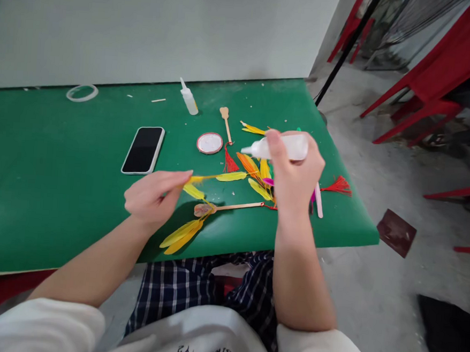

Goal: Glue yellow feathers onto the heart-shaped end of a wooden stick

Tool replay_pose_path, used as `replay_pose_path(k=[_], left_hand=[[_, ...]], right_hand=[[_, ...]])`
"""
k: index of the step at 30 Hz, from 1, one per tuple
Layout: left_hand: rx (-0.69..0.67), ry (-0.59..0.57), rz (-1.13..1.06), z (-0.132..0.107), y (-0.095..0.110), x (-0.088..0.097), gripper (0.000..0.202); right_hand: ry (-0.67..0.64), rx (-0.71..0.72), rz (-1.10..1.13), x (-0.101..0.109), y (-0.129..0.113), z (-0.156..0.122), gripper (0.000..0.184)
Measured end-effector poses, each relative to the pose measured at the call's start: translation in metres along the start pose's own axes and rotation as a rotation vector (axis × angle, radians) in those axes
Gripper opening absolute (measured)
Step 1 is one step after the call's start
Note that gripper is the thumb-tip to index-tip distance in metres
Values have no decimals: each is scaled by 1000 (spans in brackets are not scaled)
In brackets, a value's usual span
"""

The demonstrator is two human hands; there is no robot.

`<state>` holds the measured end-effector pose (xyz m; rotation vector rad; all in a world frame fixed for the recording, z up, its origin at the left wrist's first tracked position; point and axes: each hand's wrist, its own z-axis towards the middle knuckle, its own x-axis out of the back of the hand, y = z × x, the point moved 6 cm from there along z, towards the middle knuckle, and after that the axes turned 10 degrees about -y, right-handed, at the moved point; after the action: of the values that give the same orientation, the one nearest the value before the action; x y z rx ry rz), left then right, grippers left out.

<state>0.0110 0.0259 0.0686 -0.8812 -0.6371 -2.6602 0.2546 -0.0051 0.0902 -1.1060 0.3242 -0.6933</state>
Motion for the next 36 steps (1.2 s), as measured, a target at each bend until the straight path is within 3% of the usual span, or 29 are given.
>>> replay_pose_path(k=[4, 6, 10, 13, 15, 22, 25, 29, 36], left_hand=[[227, -168, -123, 4, -30, -5, 15], [319, -261, -174, 2, -45, -6, 13], [488, -480, -339, -11, -69, -9, 18], [614, -557, -391, -21, -82, -9, 27], [672, -585, -418, -26, -86, -11, 32], [650, -728, -504, -31, -80, -19, 32], [652, -779, -545, -34, -77, -22, 34], [668, -828, -534, -38, -78, -28, 34], [704, -827, -509, -41, -81, -31, 33]], right_hand=[[-75, -219, 334, 7, 40, 10, 30], [-181, -303, 444, 5, 57, 5, 38], [-310, -399, 510, -8, 80, -20, 36], [-310, -420, 514, -23, 87, -39, 26], [-356, -394, 490, -35, 86, -46, 29], [-503, -273, 231, -59, 82, -57, 42], [-558, -202, -53, -63, 76, -63, 40], [-533, -91, -427, -62, 73, -65, 41], [-545, 2, -569, -63, 76, -61, 39]])
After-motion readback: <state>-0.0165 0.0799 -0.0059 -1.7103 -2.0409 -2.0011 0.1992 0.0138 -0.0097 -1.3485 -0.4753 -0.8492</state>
